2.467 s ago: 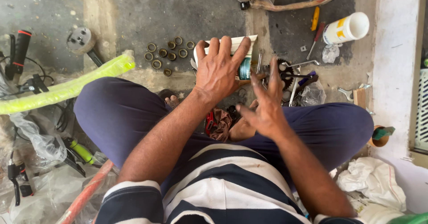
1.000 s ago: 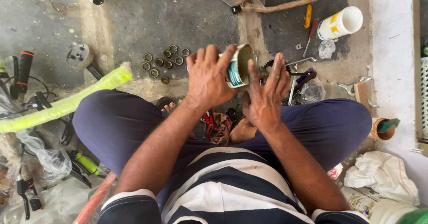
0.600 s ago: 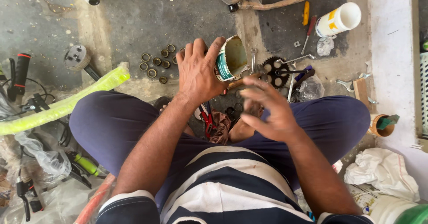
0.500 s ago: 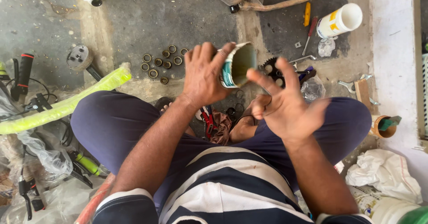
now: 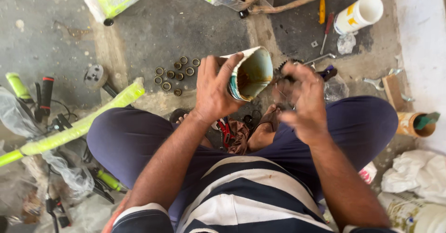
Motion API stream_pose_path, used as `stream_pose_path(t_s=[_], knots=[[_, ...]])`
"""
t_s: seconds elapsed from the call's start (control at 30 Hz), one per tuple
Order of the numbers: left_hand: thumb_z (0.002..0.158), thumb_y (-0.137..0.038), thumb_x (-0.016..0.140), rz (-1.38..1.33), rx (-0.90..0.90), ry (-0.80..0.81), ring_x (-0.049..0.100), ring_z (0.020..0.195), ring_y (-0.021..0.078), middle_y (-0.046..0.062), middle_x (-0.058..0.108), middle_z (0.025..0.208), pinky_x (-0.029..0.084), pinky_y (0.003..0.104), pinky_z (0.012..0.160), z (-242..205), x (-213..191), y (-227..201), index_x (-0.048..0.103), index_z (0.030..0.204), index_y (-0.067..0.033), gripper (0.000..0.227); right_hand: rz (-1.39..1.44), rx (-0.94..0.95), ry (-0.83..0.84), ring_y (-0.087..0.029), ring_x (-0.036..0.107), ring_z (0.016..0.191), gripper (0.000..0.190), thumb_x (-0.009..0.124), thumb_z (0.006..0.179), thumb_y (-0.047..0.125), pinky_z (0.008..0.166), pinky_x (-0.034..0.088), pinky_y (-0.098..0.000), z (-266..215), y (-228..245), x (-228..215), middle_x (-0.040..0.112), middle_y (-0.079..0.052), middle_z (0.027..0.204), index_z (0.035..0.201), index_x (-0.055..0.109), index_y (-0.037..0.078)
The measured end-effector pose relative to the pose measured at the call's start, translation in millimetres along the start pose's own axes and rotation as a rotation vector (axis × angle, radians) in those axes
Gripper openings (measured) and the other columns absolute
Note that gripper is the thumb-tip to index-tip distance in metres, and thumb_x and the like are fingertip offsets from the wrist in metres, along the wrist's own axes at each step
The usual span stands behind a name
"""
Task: The person sits on the floor and applies grease to various bicycle components, including small metal rings and the inner surfaces of handlebar tubes. They use a small stick to scoop grease from a container and spread it onto the parts, then wipe their hands on a rag.
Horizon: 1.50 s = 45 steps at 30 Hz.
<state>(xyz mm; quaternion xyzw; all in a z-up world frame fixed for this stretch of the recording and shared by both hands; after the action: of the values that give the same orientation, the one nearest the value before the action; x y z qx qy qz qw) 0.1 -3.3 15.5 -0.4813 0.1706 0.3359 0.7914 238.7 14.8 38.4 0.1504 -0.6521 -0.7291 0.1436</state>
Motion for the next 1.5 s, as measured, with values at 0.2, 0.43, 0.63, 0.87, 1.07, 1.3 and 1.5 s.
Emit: stream_pose_path(t_s=[0.2, 0.43, 0.63, 0.87, 1.07, 1.3, 1.5], knots=[[0.055, -0.032, 0.093, 0.105, 0.106, 0.075, 0.051, 0.105, 0.0313, 0.010, 0.052, 0.110, 0.038, 0.050, 0.095, -7.7, 22.1, -7.0, 0.052, 0.144, -0.0172, 0.100, -0.897, -0.446, 0.209, -0.054, 0.005, 0.155, 0.152, 0.100, 0.063, 0.055, 0.125, 0.027, -0.0702, 35.1, 8.9, 22.5, -0.008, -0.032, 0.165, 0.165, -0.004, 0.013], [0.051, -0.021, 0.090, 0.091, 0.130, 0.059, 0.052, 0.104, 0.0346, 0.015, 0.055, 0.113, 0.039, 0.049, 0.088, -11.5, 37.8, -6.5, 0.062, 0.134, -0.0051, 0.089, -0.934, -0.308, 0.174, -0.056, 0.014, 0.150, 0.156, 0.104, 0.054, 0.046, 0.119, 0.027, -0.0713, 33.6, 6.4, 23.7, -0.001, -0.035, 0.162, 0.162, -0.006, 0.021], [0.071, -0.038, 0.100, -0.137, 0.244, 0.126, 0.063, 0.113, 0.0347, 0.020, 0.056, 0.127, 0.053, 0.044, 0.096, -8.5, 36.1, -18.0, 0.039, 0.144, 0.0032, 0.104, -0.971, -0.492, 0.367, -0.033, 0.042, 0.154, 0.139, 0.094, 0.074, 0.017, 0.117, 0.050, -0.0471, 23.9, 0.0, -15.3, 0.003, -0.021, 0.174, 0.166, -0.008, 0.038], [0.068, -0.051, 0.096, -0.123, 0.252, 0.282, 0.064, 0.128, 0.0378, 0.031, 0.054, 0.140, 0.056, 0.044, 0.106, 3.5, 49.6, -38.4, 0.007, 0.156, 0.0106, 0.139, -0.739, -0.628, 0.368, -0.031, 0.054, 0.140, 0.133, 0.097, 0.081, 0.026, 0.109, 0.054, -0.0433, 25.3, 22.3, -48.0, 0.011, -0.018, 0.172, 0.171, -0.002, 0.032], [0.069, -0.058, 0.090, -0.388, 0.334, 0.413, 0.062, 0.134, 0.0390, 0.030, 0.053, 0.146, 0.051, 0.049, 0.112, 60.6, 85.9, -63.3, -0.008, 0.162, -0.0018, 0.147, -0.985, -0.355, 0.193, -0.047, 0.049, 0.138, 0.143, 0.106, 0.055, 0.040, 0.108, 0.049, -0.0559, 30.7, 50.6, -111.0, 0.027, -0.029, 0.156, 0.161, 0.015, 0.007], [0.077, -0.054, 0.085, -0.326, -0.195, 0.507, 0.062, 0.136, 0.0348, 0.023, 0.059, 0.148, 0.054, 0.047, 0.105, 60.6, 127.0, -39.4, 0.013, 0.163, -0.0105, 0.120, -1.240, 0.333, -0.177, -0.042, 0.046, 0.141, 0.117, 0.100, 0.075, 0.031, 0.118, 0.039, -0.0471, -12.3, 46.1, -297.2, 0.041, -0.027, 0.151, 0.158, 0.024, 0.000], [0.077, -0.035, 0.085, 0.013, -0.472, 0.781, 0.063, 0.122, 0.0345, 0.019, 0.064, 0.133, 0.051, 0.046, 0.100, -17.9, 139.3, 41.4, 0.051, 0.142, -0.0092, 0.078, -1.160, 0.655, -0.687, -0.046, 0.055, 0.122, 0.125, 0.095, 0.070, 0.028, 0.101, 0.046, -0.0485, -48.6, -45.7, -387.9, 0.051, -0.035, 0.139, 0.161, 0.017, -0.008]])
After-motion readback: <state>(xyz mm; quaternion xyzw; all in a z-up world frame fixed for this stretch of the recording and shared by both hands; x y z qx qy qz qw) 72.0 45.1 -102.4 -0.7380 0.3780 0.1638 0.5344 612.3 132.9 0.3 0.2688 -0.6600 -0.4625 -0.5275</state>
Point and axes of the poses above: each hand's wrist, its own z-axis towards the middle knuckle, its own x-axis out of the palm, y = z × x, the point moved 2 cm from there along z, towards the middle knuckle
